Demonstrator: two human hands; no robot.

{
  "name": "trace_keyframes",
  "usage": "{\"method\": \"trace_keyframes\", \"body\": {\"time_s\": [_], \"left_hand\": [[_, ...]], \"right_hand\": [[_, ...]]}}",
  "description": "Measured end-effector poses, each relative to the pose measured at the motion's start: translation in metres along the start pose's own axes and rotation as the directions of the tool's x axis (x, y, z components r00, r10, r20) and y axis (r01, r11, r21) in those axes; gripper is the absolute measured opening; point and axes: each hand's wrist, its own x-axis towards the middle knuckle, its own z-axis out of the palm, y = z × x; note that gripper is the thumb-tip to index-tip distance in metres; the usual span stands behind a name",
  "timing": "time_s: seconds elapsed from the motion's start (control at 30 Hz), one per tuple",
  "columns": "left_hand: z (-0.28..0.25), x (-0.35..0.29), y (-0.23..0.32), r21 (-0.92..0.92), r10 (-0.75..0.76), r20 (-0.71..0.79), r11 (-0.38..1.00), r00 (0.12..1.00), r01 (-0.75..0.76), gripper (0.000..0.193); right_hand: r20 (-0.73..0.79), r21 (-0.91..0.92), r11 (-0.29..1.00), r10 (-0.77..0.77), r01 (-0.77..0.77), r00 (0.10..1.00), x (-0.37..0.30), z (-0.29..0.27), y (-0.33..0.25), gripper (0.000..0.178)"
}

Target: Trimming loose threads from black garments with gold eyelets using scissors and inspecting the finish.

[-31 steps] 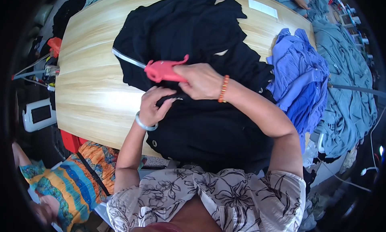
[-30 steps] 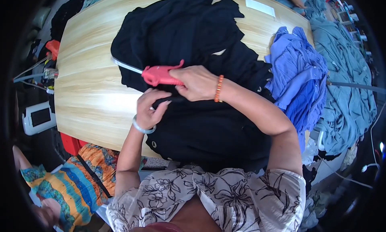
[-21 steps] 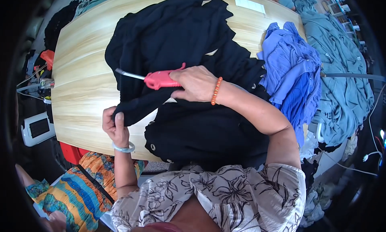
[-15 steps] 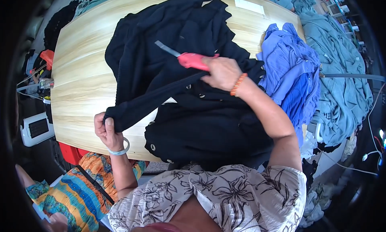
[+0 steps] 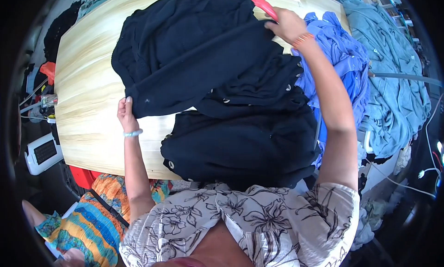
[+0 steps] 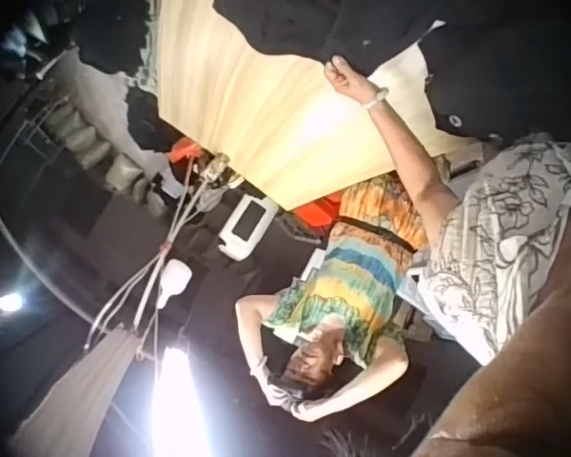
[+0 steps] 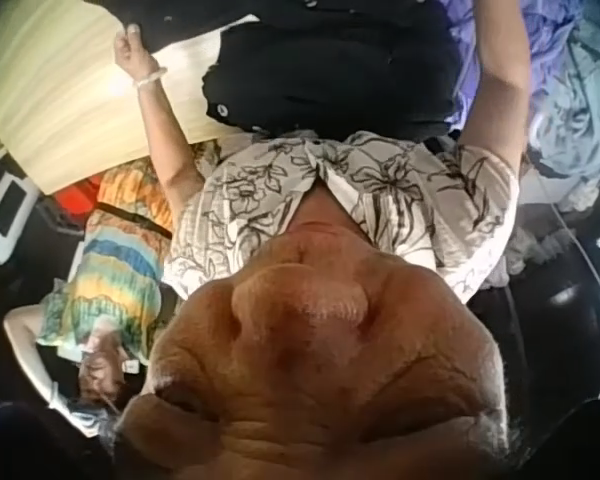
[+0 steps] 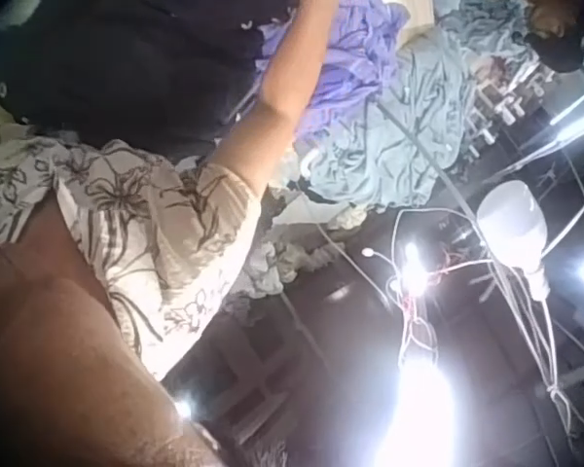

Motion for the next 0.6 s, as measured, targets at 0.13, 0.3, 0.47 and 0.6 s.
{"method": "trace_keyframes", "body": {"time_s": [0.13,0.3,0.47,0.6], "left_hand": [[-0.036,0.024,-0.068,0.526,-0.008,-0.021,0.85,1.0,0.018,0.014],[0.081,-0.001,0.01,0.694,0.536,0.324,0.426,0.779,-0.581,0.028],[0.241,-0.001,0.026,0.311,0.47,0.723,0.432,0.505,-0.847,0.044],[0.314,0.016,-0.022,0.455,0.2,0.829,0.304,0.523,-0.837,0.061]], "right_hand": [[-0.004,-0.197,0.96,0.202,-0.199,0.979,0.032,0.062,0.006,0.033],[-0.06,-0.259,0.953,0.149,-0.16,0.987,-0.028,0.051,0.026,0.035],[0.132,0.061,0.95,0.298,-0.308,0.946,-0.054,0.039,0.041,0.04],[0.259,0.239,0.929,0.22,-0.283,0.94,-0.066,0.035,0.022,0.046]]}}
